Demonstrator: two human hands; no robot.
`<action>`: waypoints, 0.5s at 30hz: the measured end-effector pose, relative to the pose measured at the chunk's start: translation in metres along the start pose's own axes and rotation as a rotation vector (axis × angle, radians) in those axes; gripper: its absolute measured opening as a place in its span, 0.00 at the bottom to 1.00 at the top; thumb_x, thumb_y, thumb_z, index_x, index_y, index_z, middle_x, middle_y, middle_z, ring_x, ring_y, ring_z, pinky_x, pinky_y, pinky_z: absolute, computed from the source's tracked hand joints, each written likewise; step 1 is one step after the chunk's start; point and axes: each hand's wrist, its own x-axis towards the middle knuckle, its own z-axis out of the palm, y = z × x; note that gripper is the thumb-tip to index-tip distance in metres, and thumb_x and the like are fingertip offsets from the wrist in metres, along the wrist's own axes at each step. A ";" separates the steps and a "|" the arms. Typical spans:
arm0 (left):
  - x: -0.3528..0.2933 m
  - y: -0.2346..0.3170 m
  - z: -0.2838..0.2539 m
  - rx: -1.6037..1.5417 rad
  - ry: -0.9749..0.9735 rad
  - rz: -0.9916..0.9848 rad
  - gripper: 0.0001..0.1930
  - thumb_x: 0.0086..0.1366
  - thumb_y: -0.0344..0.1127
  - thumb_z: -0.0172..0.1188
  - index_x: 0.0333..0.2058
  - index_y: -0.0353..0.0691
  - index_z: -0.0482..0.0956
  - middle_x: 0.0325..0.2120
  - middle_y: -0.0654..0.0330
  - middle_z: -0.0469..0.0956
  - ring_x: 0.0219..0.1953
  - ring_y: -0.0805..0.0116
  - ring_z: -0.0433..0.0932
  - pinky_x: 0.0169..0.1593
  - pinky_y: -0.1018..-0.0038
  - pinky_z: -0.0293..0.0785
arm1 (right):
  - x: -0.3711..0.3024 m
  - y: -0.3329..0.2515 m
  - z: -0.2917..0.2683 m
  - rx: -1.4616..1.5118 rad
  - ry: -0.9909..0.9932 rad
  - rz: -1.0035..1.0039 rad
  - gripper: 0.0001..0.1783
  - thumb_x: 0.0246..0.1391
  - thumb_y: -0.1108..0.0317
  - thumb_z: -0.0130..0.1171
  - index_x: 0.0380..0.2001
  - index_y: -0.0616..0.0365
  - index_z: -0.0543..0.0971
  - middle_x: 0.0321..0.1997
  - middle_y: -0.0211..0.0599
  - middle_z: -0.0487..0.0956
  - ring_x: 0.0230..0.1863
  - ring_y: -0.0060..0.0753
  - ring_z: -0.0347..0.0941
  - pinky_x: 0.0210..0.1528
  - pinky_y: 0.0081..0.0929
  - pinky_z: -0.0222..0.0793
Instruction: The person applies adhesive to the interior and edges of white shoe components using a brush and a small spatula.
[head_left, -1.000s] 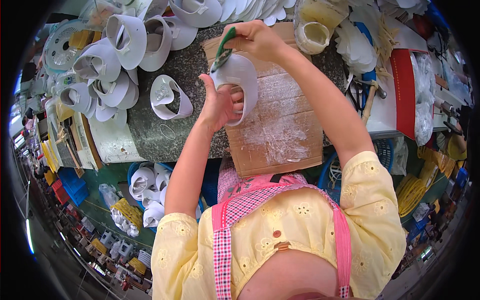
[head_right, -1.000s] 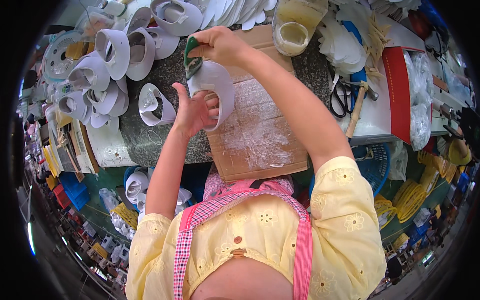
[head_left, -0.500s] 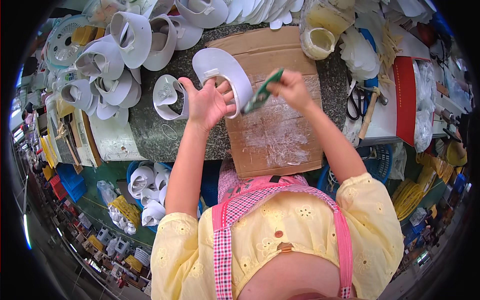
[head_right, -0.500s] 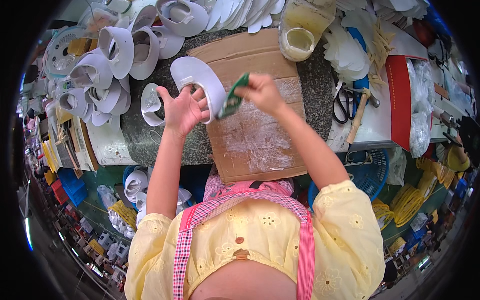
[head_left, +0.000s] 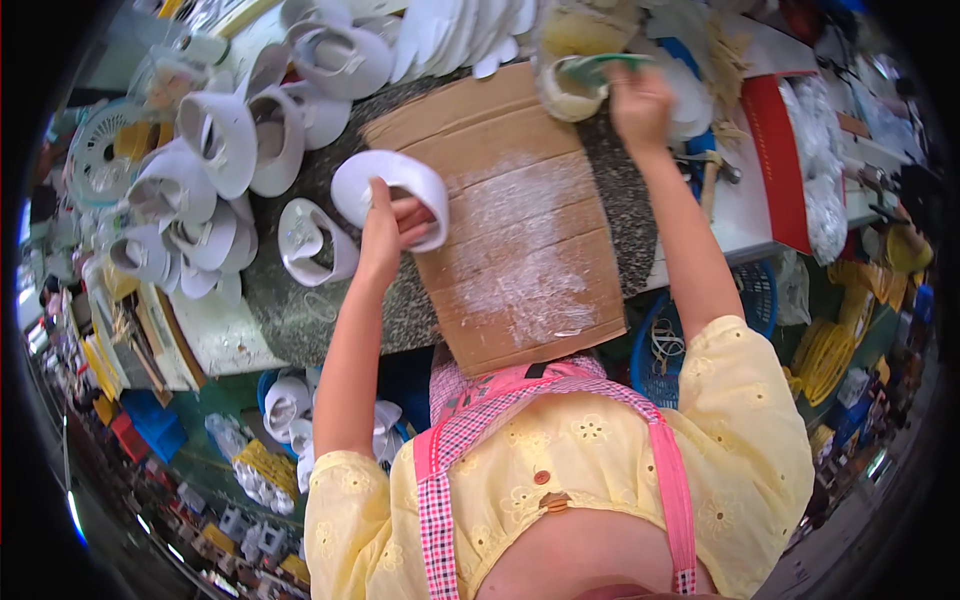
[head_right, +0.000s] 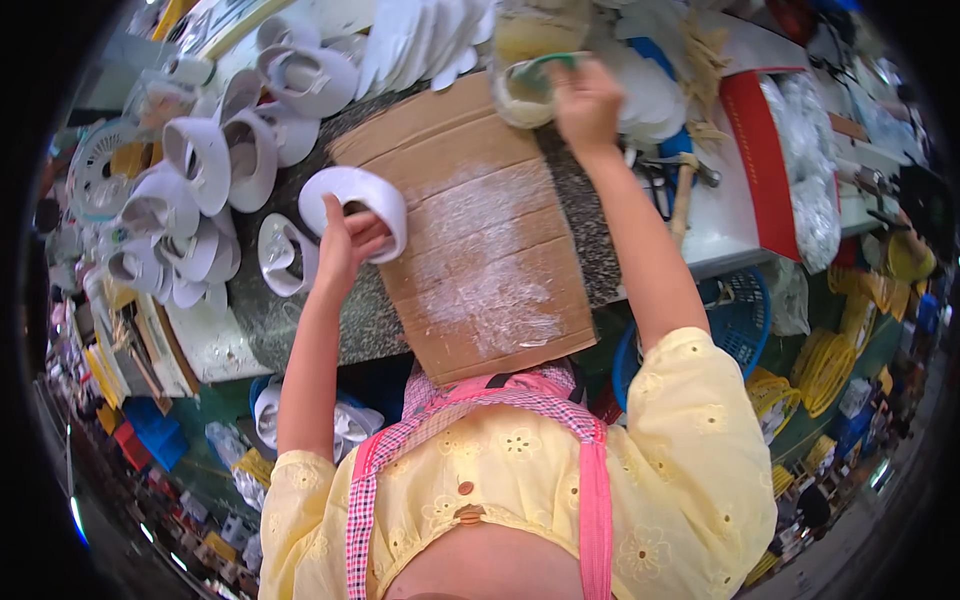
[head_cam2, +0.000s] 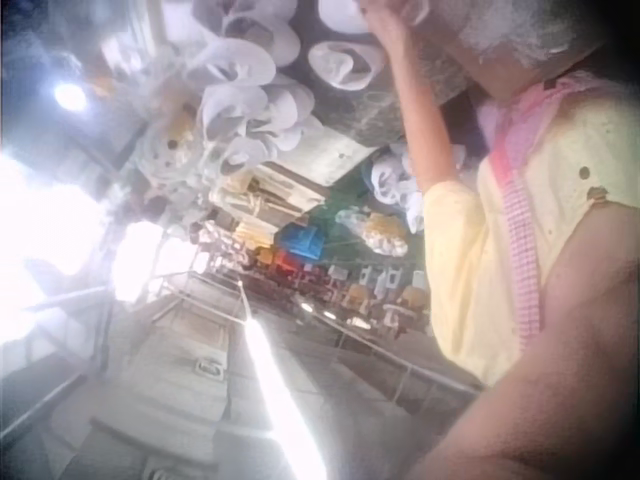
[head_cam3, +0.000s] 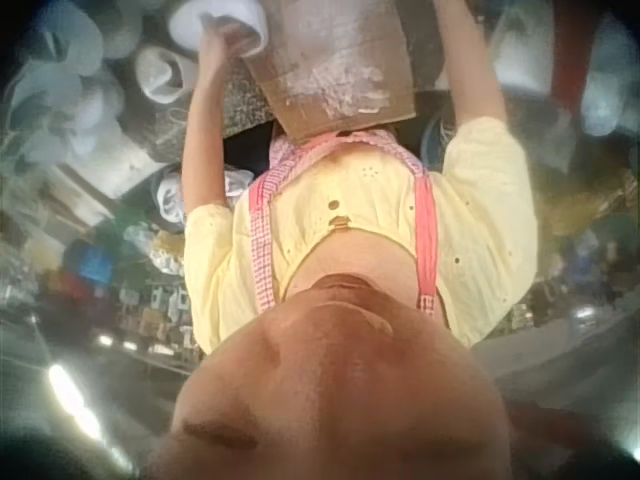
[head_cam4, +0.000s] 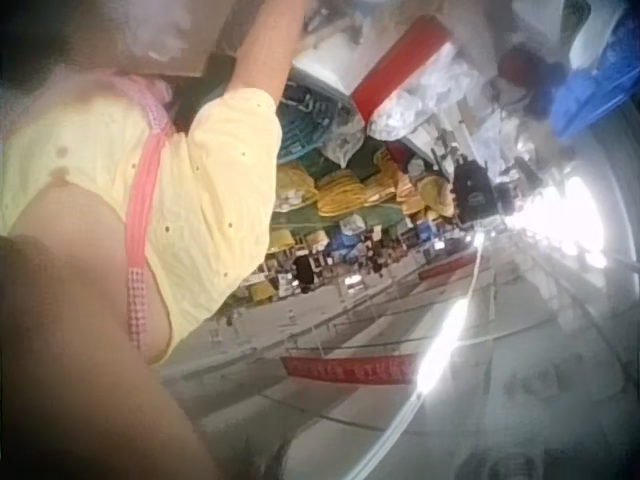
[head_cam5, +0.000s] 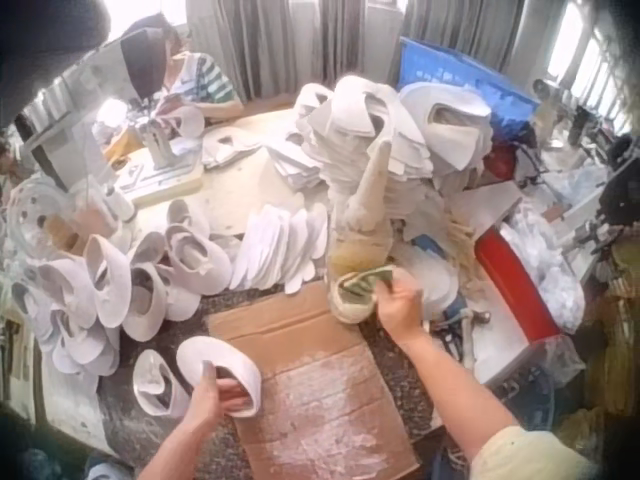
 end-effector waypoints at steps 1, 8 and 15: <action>-0.005 0.009 0.010 0.514 -0.077 0.197 0.29 0.57 0.58 0.39 0.37 0.35 0.73 0.40 0.45 0.71 0.43 0.51 0.69 0.48 0.67 0.64 | 0.000 0.027 0.008 -0.055 -0.079 -0.226 0.09 0.45 0.65 0.57 0.21 0.59 0.72 0.18 0.40 0.71 0.20 0.36 0.68 0.22 0.27 0.61; -0.022 0.003 0.005 1.288 -0.212 0.702 0.12 0.51 0.32 0.52 0.34 0.32 0.68 0.32 0.46 0.72 0.34 0.52 0.73 0.35 0.67 0.68 | 0.004 0.011 -0.023 0.375 -0.092 -0.211 0.12 0.45 0.63 0.58 0.20 0.62 0.72 0.16 0.33 0.72 0.19 0.20 0.68 0.19 0.20 0.61; -0.036 0.021 0.034 -0.055 -0.279 0.209 0.36 0.56 0.62 0.42 0.53 0.37 0.58 0.37 0.61 0.74 0.37 0.73 0.72 0.39 0.79 0.66 | -0.042 -0.024 -0.032 0.814 -0.112 0.600 0.13 0.50 0.61 0.54 0.22 0.61 0.72 0.18 0.33 0.74 0.14 0.20 0.68 0.17 0.16 0.63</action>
